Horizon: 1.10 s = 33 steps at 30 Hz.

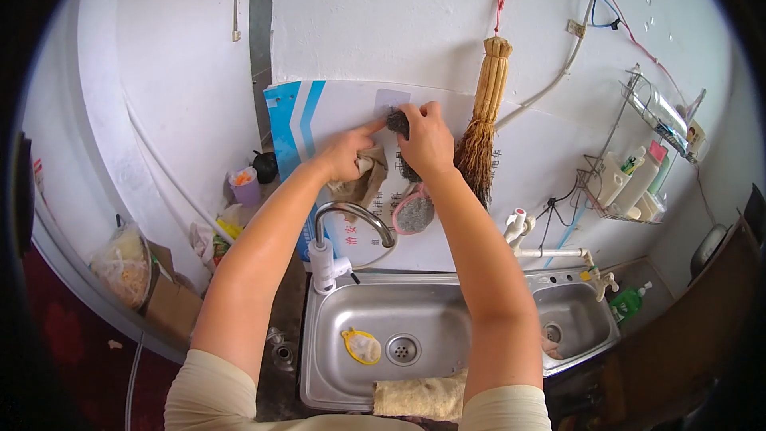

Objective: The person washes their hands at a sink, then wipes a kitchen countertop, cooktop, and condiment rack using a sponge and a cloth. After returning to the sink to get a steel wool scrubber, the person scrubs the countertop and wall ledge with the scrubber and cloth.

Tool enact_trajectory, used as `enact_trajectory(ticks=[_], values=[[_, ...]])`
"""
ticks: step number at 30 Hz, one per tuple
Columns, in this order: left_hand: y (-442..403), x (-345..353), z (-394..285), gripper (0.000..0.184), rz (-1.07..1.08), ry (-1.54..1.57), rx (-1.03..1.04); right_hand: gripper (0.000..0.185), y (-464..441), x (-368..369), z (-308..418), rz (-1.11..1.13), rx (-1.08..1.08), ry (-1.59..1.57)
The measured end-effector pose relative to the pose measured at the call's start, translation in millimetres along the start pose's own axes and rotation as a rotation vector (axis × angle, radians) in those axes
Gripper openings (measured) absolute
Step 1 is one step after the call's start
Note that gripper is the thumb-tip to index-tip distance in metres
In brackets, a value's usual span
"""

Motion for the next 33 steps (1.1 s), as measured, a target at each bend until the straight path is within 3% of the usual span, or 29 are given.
enact_trajectory(ticks=[3,7,12,13,14,15,16,18,20,23,27,29,32,33], values=[[-1.6,-9.5,-18.9,0.014,0.043,-0.201,-0.076,0.033,-8.3,1.8,-8.9,-0.043,0.028,-0.028],[-5.2,-5.9,-5.1,0.035,-0.013,-0.265,-0.084,0.028,-21.0,-23.1,-20.6,-0.331,0.143,-0.241],[-2.5,-2.9,-0.1,0.039,0.206,-0.362,-0.317,0.033,-11.3,-36.4,-36.2,-0.393,0.268,-0.555],[-4.7,0.2,3.9,0.057,0.083,-0.245,-0.116,0.034,1.3,-33.9,-34.5,-0.297,0.304,-0.620],[-0.7,-9.8,-14.8,0.082,0.051,-0.136,-0.170,0.034,18.3,-39.4,-31.0,-0.340,0.226,-0.607],[-1.5,-8.7,-22.8,0.085,0.078,-0.183,-0.125,0.034,37.9,-39.2,-31.9,-0.268,0.238,-0.671],[1.6,-17.0,-34.3,0.073,0.013,-0.116,-0.151,0.035,59.5,-47.0,-30.2,-0.259,0.199,-0.682],[10.3,-27.4,-79.7,0.047,-0.363,-0.397,0.293,0.036,124.4,-54.4,-46.3,-0.149,0.268,-0.848],[16.7,-34.0,-128.5,0.032,-0.475,-0.378,0.324,0.037,176.0,-35.3,-72.5,-0.025,0.449,-1.115],[19.6,-7.9,-188.5,0.030,-0.370,-0.263,0.322,0.043,251.9,-34.9,-91.8,0.013,0.712,-1.487],[25.8,75.4,-270.0,0.031,-0.152,0.055,0.396,0.030,355.5,-36.3,-160.1,-0.166,1.178,-1.631],[28.1,135.5,-295.6,0.036,0.016,0.197,0.352,0.032,402.4,-51.0,-205.8,-0.228,1.269,-1.647],[28.8,247.4,-312.9,0.036,0.439,0.544,-0.122,0.035,472.0,-81.8,-291.5,-0.401,1.411,-1.542],[29.4,284.2,-324.0,0.037,0.471,0.670,-0.156,0.037,496.8,-91.2,-324.0,-0.424,1.450,-1.535]])
Point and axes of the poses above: each hand's wrist, its own y-axis away from the middle knuckle, its own x-axis out of the palm, z = x × y, the point moved 9 cm from there along -y, towards the middle knuckle, and after that the axes turned 7 degrees about y, right-handed, at the moved point
